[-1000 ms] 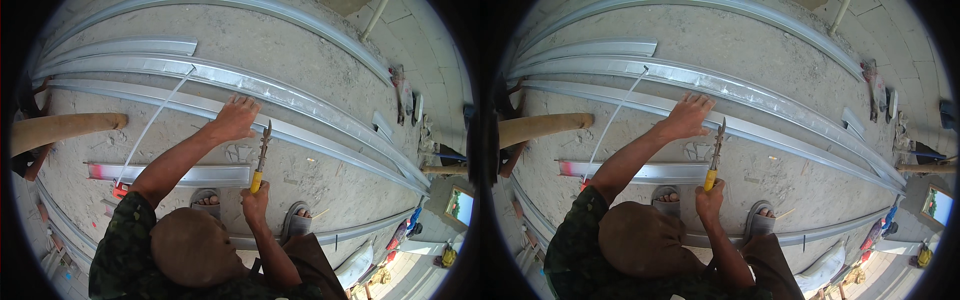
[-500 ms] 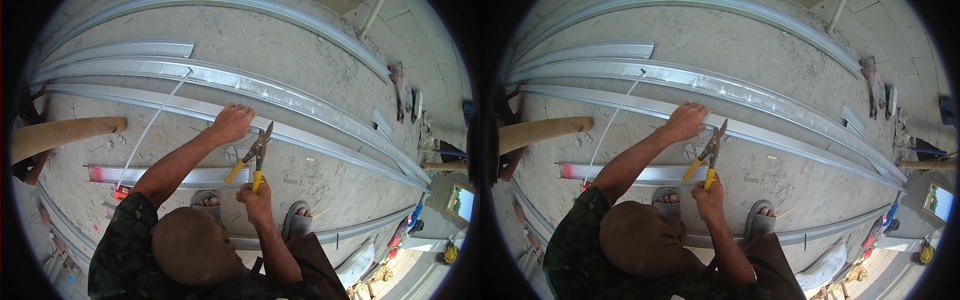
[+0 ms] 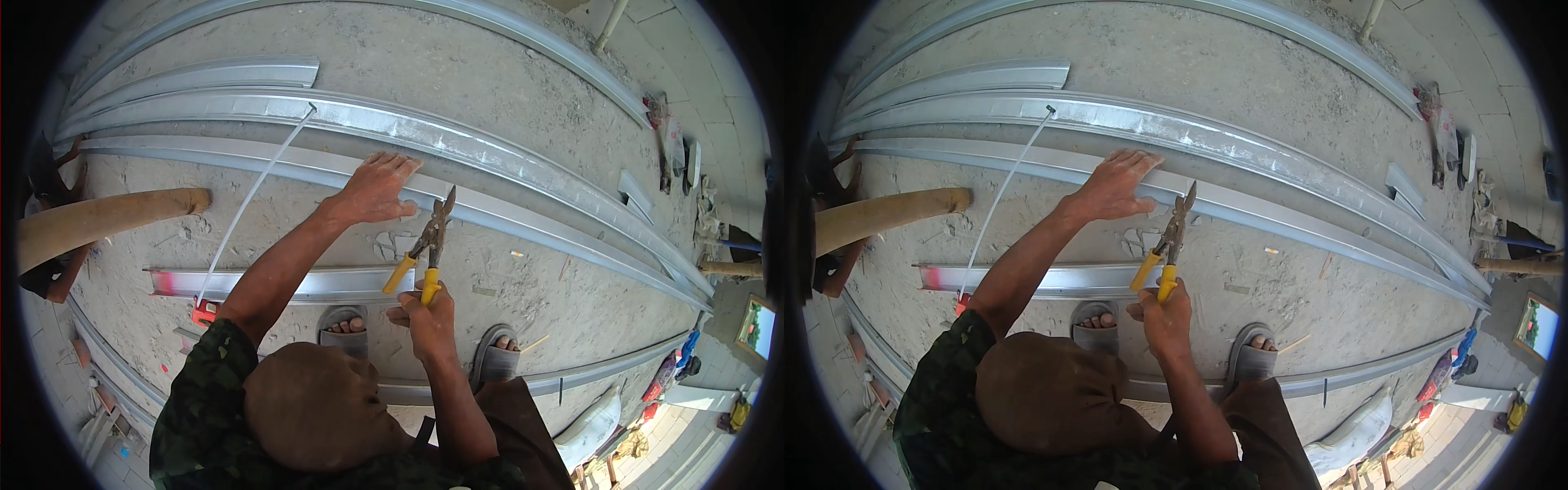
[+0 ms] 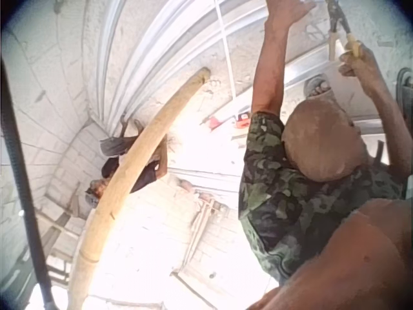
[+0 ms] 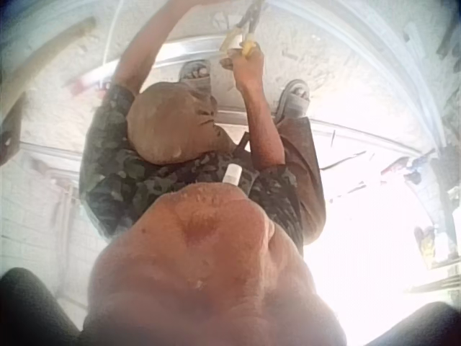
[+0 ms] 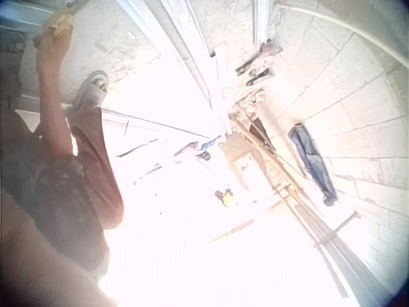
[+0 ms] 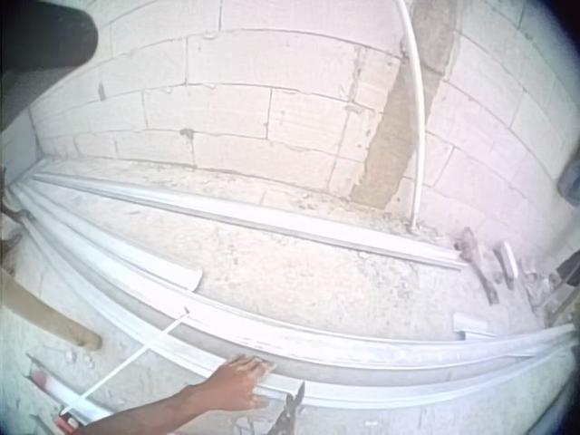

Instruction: The person measures a metal stud using a tape measure and marks it with a pen, then uses shears to cut the metal stud.

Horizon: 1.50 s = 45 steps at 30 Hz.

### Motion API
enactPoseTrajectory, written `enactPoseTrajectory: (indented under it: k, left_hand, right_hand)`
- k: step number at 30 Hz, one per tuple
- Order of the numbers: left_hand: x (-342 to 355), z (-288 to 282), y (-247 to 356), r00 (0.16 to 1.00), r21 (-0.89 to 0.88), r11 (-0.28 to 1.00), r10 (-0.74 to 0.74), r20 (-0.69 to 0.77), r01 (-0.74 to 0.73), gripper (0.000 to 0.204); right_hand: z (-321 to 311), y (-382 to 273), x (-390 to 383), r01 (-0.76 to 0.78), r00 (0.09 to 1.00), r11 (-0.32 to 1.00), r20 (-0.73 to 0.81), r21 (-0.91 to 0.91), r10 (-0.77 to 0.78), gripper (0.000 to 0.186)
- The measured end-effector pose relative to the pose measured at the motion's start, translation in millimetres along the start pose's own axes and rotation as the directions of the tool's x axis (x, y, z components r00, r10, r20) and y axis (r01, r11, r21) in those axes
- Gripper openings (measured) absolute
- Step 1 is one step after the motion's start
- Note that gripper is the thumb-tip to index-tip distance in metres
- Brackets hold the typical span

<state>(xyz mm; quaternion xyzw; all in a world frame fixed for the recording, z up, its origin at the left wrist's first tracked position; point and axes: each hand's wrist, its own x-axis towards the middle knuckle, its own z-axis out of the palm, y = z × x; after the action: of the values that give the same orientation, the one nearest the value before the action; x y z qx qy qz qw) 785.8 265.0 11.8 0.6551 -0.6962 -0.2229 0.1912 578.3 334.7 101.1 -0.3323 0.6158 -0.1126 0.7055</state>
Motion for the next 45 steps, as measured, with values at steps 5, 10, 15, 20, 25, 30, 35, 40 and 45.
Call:
enactPoseTrajectory:
  k: [5, 10, 15, 20, 25, 30, 35, 40, 45]
  left_hand:
    - [-5, -10, -11, 0.996, 0.063, 0.994, -0.088, -0.014, 0.089, 0.068]
    - [-29, 1, 16, 0.933, -0.142, 0.988, -0.11, -0.341, 0.064, 0.062]
    - [-74, 29, 55, 0.922, -0.468, 0.852, -0.347, -0.173, 0.233, 0.061]
    - [-75, 36, 78, 0.823, -0.745, 0.415, -0.477, 0.31, 0.522, 0.084]
    - [-60, 35, 80, 0.811, -0.794, 0.225, -0.329, 0.483, 0.565, 0.102]
    - [-46, 14, 94, 0.751, -0.738, 0.182, -0.297, 0.589, 0.65, 0.11]
    - [-44, 12, 95, 0.762, -0.748, 0.217, -0.365, 0.534, 0.628, 0.088]
    - [-41, 17, 97, 0.804, -0.784, 0.275, -0.416, 0.425, 0.557, 0.061]
    - [-39, 20, 101, 0.814, -0.827, 0.213, -0.415, 0.405, 0.52, 0.047]
  right_hand:
    - [0, 6, 3, 0.016, 1.0, 0.999, 0.0, -0.036, -0.016, 0.041]
    - [0, 8, 5, 0.009, 1.0, 0.995, 0.003, -0.097, -0.009, 0.036]
    - [6, 4, 4, 0.012, 1.0, 0.996, 0.008, -0.086, -0.011, 0.03]
    - [5, -6, 3, -0.005, 0.999, 0.995, 0.031, -0.104, 0.008, 0.028]
    - [1, -20, -2, 0.002, 0.999, 0.985, 0.045, -0.173, 0.006, 0.03]
    - [1, -32, -6, 0.03, 1.0, 0.99, 0.01, -0.138, -0.029, 0.027]
    - [-4, -46, -2, 0.006, 0.998, 0.966, 0.068, -0.26, 0.012, 0.033]
    - [-16, -21, 5, 0.127, 0.988, 0.864, -0.014, -0.487, -0.153, 0.038]
    - [-12, 0, -5, 0.033, 0.987, 0.975, -0.149, -0.222, -0.068, 0.04]
